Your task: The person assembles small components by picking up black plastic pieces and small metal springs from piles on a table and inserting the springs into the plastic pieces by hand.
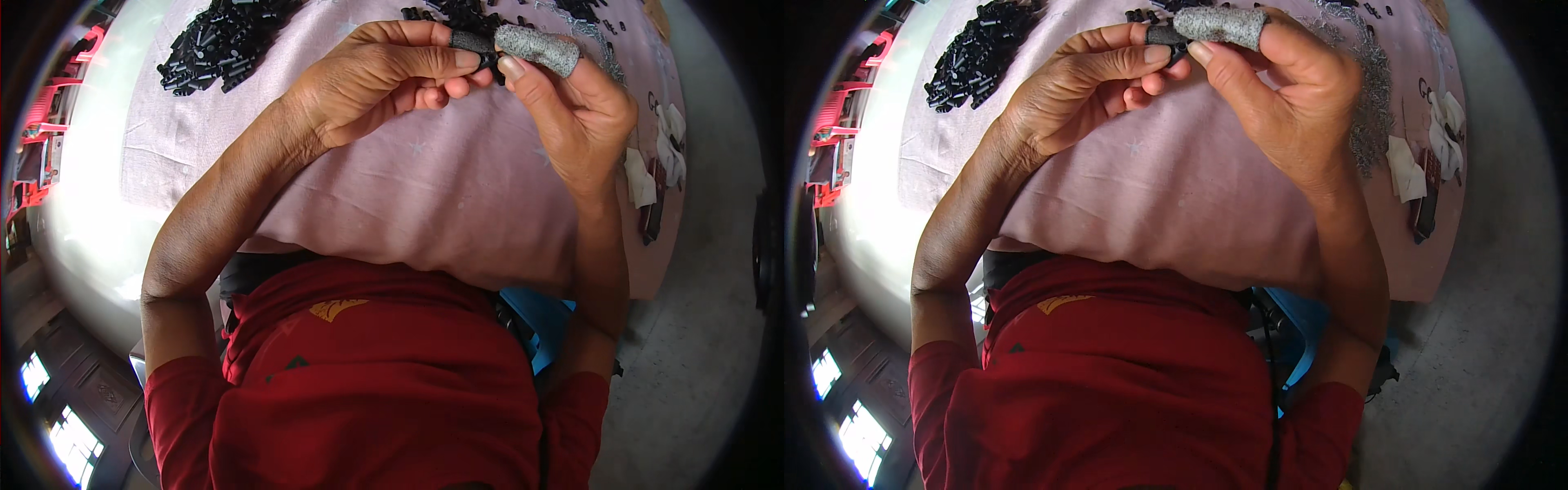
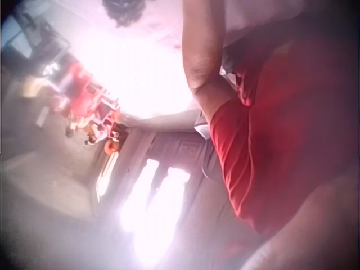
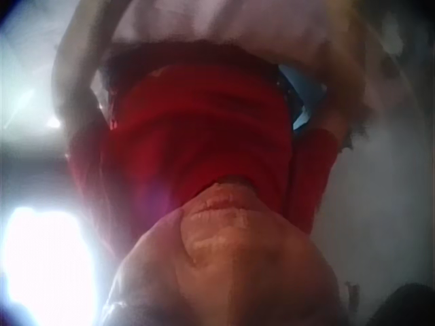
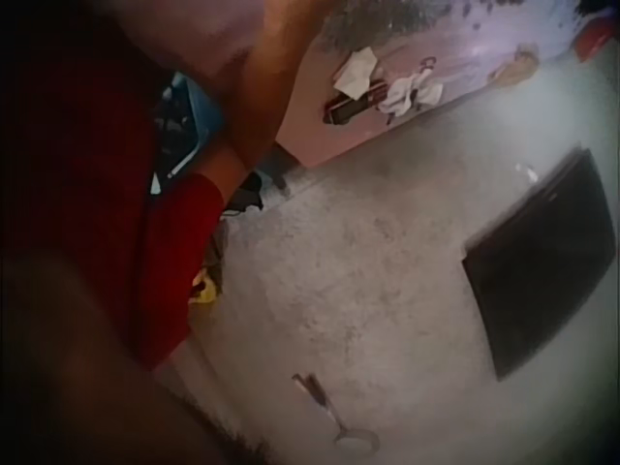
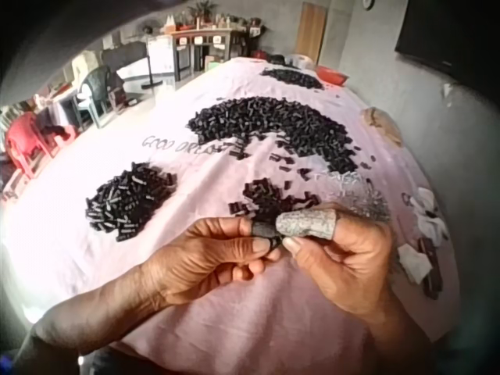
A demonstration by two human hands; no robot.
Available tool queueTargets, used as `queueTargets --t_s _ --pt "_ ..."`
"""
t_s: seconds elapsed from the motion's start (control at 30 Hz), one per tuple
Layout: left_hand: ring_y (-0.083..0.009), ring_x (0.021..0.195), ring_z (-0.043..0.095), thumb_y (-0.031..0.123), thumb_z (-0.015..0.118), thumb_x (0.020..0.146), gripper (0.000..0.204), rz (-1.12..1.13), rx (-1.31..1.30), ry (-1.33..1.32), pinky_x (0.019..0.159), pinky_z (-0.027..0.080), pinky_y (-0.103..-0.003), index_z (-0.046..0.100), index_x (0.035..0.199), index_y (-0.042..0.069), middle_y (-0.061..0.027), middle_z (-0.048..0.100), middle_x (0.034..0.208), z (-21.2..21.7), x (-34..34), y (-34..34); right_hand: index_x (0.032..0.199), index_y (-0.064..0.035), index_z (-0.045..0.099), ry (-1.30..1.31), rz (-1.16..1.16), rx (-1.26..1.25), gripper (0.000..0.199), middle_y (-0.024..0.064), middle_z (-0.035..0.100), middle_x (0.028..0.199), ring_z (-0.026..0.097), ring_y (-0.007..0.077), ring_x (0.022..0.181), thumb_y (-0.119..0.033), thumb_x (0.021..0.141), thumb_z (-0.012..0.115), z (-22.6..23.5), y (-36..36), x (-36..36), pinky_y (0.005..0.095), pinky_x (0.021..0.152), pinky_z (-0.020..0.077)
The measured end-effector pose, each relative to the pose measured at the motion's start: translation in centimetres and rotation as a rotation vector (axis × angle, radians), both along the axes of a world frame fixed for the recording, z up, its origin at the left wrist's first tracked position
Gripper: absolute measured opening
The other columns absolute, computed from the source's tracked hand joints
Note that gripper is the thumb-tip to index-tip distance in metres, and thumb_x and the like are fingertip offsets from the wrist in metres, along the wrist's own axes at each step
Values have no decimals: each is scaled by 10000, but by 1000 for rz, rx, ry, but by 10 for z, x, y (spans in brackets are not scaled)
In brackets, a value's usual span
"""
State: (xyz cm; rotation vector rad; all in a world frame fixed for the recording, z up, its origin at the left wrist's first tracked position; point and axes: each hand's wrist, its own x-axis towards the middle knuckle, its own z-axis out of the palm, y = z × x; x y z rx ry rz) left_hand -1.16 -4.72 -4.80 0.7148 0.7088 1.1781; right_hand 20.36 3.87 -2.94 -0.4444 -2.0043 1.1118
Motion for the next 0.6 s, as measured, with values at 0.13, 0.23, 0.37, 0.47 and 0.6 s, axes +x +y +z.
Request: queueTargets --t_s 0.13,0.23,0.37,0.47,0.6 --pt "-42 777 659 129 659 976 171 7 -8 38 690 521 -169 680 1118 38 -75 743 1000 4 0 -1 1133 75 688 -3 4 127 227 79 713 1020 663 109 905 88 906 672 2 1 -2 219 798 546" --pt "-36 764 655 128 662 973 164 16 -11 74 679 517 -164 685 1108 38 -71 745 995 2 -1 -1 1118 76 692 -7 23 72 215 72 703 1020 657 101 899 92 905 671 3 -1 -2 211 785 540" --pt "-33 750 647 127 666 969 161 12 2 94 660 509 -165 688 1097 32 -76 741 986 1 -2 -1 1099 86 693 -48 42 173 204 77 698 1026 650 95 889 104 897 666 6 -1 -2 207 765 532" --pt "-31 733 635 128 670 966 161 13 -2 146 649 501 -167 687 1090 25 -77 737 977 0 -5 -1 1094 96 689 -58 67 203 213 89 699 1026 654 100 885 124 886 656 6 0 -1 211 755 533" --pt "-29 711 619 126 681 959 156 14 -32 184 630 482 -166 683 1071 18 -72 728 955 3 -7 -2 1088 104 690 -63 58 275 221 104 700 1033 661 109 878 142 875 645 10 -2 -4 212 747 535"
